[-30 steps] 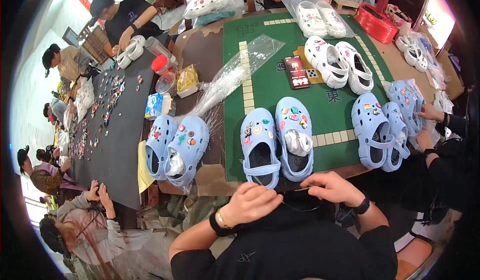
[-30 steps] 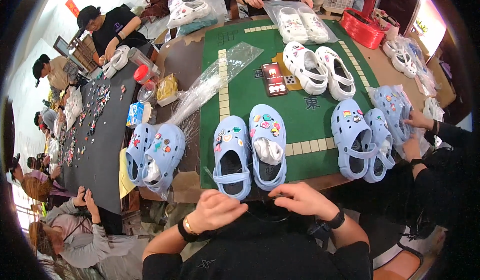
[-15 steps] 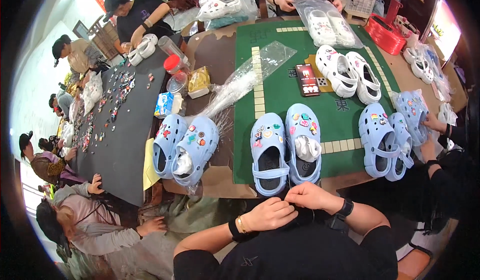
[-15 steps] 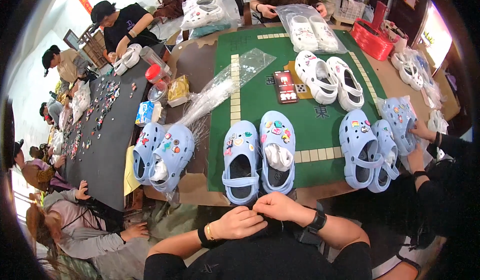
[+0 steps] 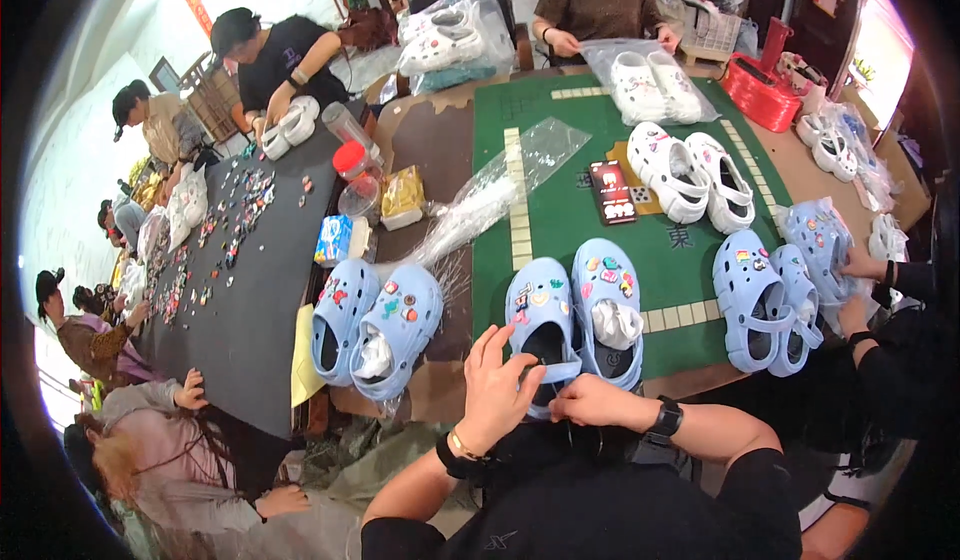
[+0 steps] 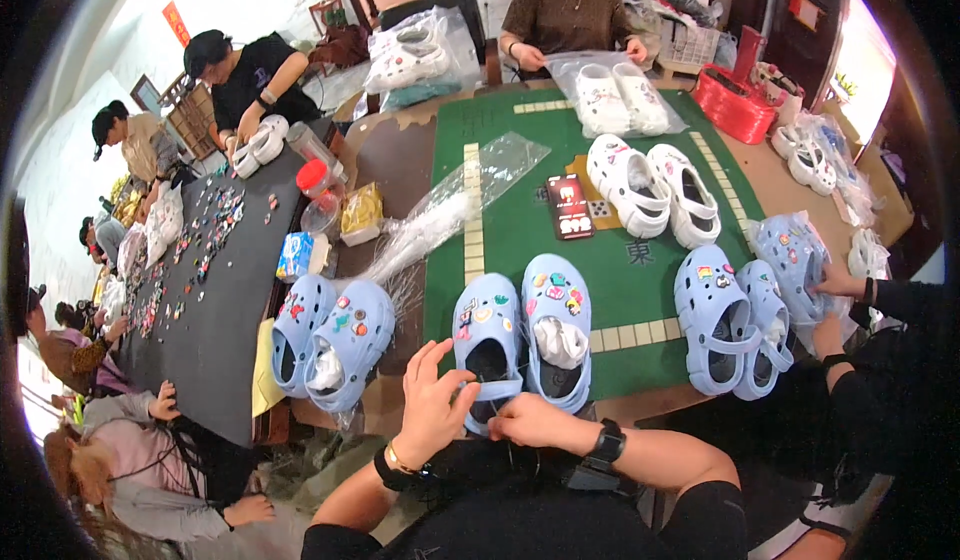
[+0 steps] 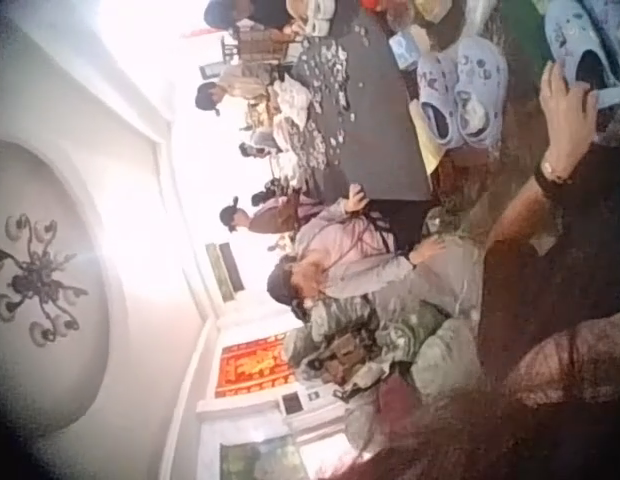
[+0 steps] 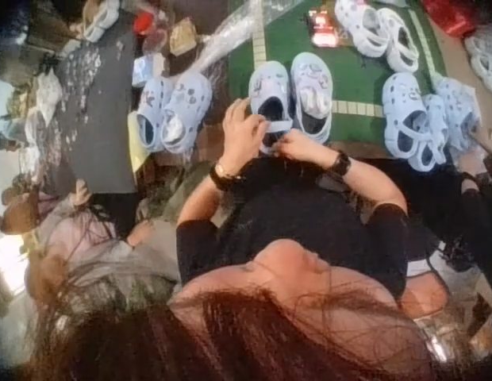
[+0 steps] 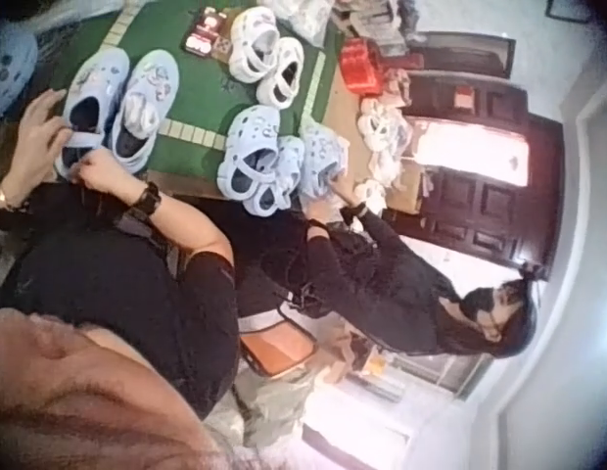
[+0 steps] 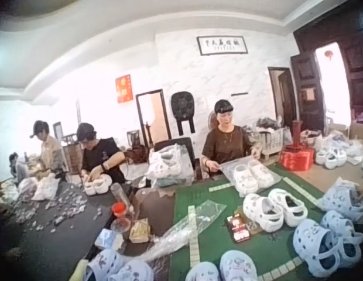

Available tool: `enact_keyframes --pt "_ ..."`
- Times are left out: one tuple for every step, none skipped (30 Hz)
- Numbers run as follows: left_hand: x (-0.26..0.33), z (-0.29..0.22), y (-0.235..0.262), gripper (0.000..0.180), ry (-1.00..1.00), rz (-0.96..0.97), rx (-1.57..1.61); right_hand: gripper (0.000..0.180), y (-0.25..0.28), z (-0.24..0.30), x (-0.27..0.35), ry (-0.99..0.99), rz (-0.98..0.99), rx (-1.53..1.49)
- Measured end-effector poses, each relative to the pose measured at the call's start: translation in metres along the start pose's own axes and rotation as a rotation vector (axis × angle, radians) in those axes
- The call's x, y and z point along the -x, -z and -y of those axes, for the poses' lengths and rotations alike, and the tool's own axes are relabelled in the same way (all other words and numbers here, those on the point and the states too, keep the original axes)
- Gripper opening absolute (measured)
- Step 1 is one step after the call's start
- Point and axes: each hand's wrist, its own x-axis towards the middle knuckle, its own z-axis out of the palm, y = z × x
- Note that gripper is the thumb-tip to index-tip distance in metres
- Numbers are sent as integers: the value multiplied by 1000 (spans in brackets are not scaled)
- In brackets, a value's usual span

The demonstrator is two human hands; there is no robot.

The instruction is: Attaching decorative charms to clogs and preparing them for packaging in a workshop environment.

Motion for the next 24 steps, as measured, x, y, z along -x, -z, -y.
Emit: enact_keyframes --pt "-2 2 -4 15 43 24 21 32 -2 -1 -5 13 -21 1" --pt "-5 3 -6 15 24 17 24 32 -3 0 -8 26 -44 3" --pt "-4 4 -7 16 44 59 -14 33 -5 4 -7 20 -72 5" --pt "-5 4 -9 18 62 101 -52 33 -6 4 -8 22 -88 7" --pt "-7 4 -11 21 75 150 -30 32 -7 3 -11 32 -111 -23" --pt "-7 6 -15 21 60 145 -27 32 -7 2 -13 44 -133 -52" --pt "-4 11 -21 23 68 145 50 32 -9 4 -13 13 -146 -75" --pt "-4 15 -27 24 75 145 127 32 -9 3 -13 19 -158 -71" --pt "-6 20 -29 21 64 138 175 32 -10 4 -13 41 -151 -105" --pt "-7 21 -31 21 53 138 177 31 -8 6 -12 64 -143 -138" --pt "-8 22 -31 19 118 137 282 31 -6 9 -9 32 -145 -117" --pt "-9 22 -31 18 184 137 388 31 -5 8 -8 35 -157 -117" --pt "-9 22 -30 17 201 120 384 32 -5 6 -7 66 -159 -136" --pt "-11 20 -28 17 188 121 387 32 -5 3 -6 98 -162 -154" --pt "-12 18 -25 16 225 85 447 32 -1 7 -4 60 -110 -60" --pt "-14 16 -23 15 260 50 508 32 4 10 4 65 -123 -57" --pt "-16 12 -24 14 321 -24 709 32 7 14 18 17 -72 -66" --pt "-22 4 -19 12 287 -117 718 33 14 17 29 -28 -24 -73" --pt "-25 -6 -11 12 331 -96 787 33 21 9 37 -25 5 -64" --pt "-29 -13 -5 11 374 -72 857 33 28 0 48 -21 -14 -63" --pt "-29 -15 -5 10 228 -46 713 31 36 -5 60 39 -49 -69" --pt "-30 -19 -6 9 86 -20 566 29 42 -10 73 98 -84 -77" --pt "-36 -27 -5 9 -200 12 383 29 47 -14 85 105 -93 -68" --pt "-35 -29 -14 8 -371 102 210 26 50 -16 97 205 -184 101"
